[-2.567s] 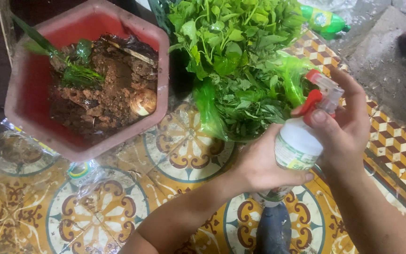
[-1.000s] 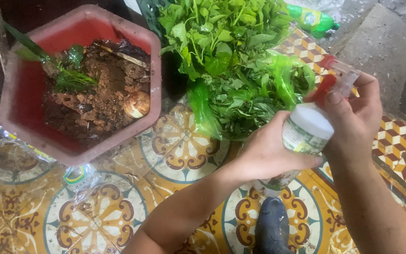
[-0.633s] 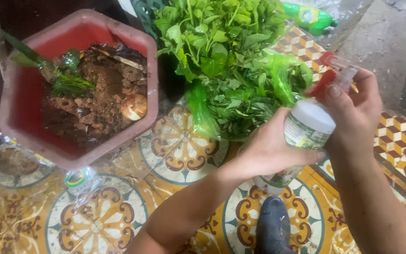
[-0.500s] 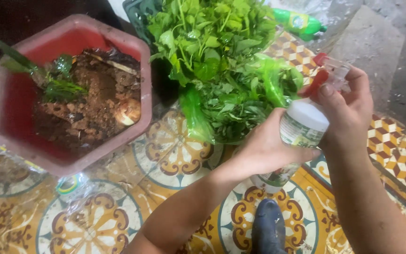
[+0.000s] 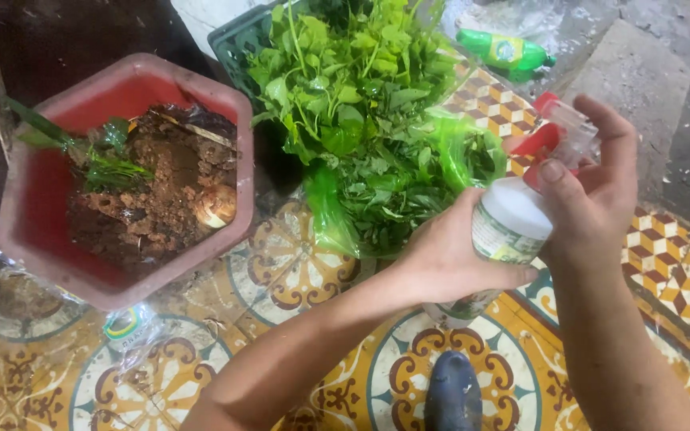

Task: The person uses a spray bottle to mist a potted plant and then sprays leafy greens in a basket and two bowls. The person moves between different containers of plants and vegetables while spraying them.

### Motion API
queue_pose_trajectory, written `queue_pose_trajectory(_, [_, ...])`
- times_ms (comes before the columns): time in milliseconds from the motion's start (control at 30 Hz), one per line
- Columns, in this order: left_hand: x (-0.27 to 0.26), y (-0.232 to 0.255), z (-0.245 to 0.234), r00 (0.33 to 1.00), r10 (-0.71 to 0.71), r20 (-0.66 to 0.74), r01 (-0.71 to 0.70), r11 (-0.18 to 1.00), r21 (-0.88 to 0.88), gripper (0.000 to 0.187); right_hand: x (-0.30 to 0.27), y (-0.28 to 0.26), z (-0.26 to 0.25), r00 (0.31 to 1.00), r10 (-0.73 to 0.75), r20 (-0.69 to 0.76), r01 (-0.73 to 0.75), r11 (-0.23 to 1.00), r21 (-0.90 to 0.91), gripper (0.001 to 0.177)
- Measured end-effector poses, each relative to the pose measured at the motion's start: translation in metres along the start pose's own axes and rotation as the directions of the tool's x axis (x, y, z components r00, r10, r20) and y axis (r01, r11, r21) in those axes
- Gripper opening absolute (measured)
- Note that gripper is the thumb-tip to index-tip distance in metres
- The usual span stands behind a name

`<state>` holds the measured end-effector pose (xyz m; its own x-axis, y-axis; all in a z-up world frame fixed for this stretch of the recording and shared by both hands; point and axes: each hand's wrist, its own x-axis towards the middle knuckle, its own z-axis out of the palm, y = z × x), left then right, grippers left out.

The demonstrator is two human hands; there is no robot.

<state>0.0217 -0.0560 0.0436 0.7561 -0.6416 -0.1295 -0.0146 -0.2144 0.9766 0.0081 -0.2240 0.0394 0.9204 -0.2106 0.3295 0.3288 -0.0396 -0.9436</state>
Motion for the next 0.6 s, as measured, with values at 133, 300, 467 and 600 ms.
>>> queue_pose_trajectory(133, [0.006, 0.008, -0.003, 0.999, -0.030, -0.015, 0.030, 0.999, 0.020, 0.091, 0.015, 0.016, -0.008, 0.998, -0.043, 0.044, 0.037, 0.992, 0.119, 0.053])
queue_pose_trajectory(300, [0.020, 0.007, 0.001, 0.989, -0.002, -0.151, 0.010, 0.999, 0.053, 0.095, 0.040, 0.020, -0.002, 0.980, -0.117, 0.160, 0.080, 0.972, 0.220, 0.057])
queue_pose_trajectory(467, [0.041, 0.001, 0.009, 0.969, -0.147, -0.200, 0.157, 0.987, 0.033, 0.092, 0.048, 0.029, -0.007, 0.995, -0.025, 0.095, 0.009, 0.986, 0.164, 0.054])
queue_pose_trajectory(600, [0.053, 0.002, 0.008, 0.961, -0.109, -0.253, 0.139, 0.985, 0.106, 0.085, 0.056, 0.049, -0.013, 1.000, 0.004, -0.001, -0.003, 0.974, 0.227, 0.043])
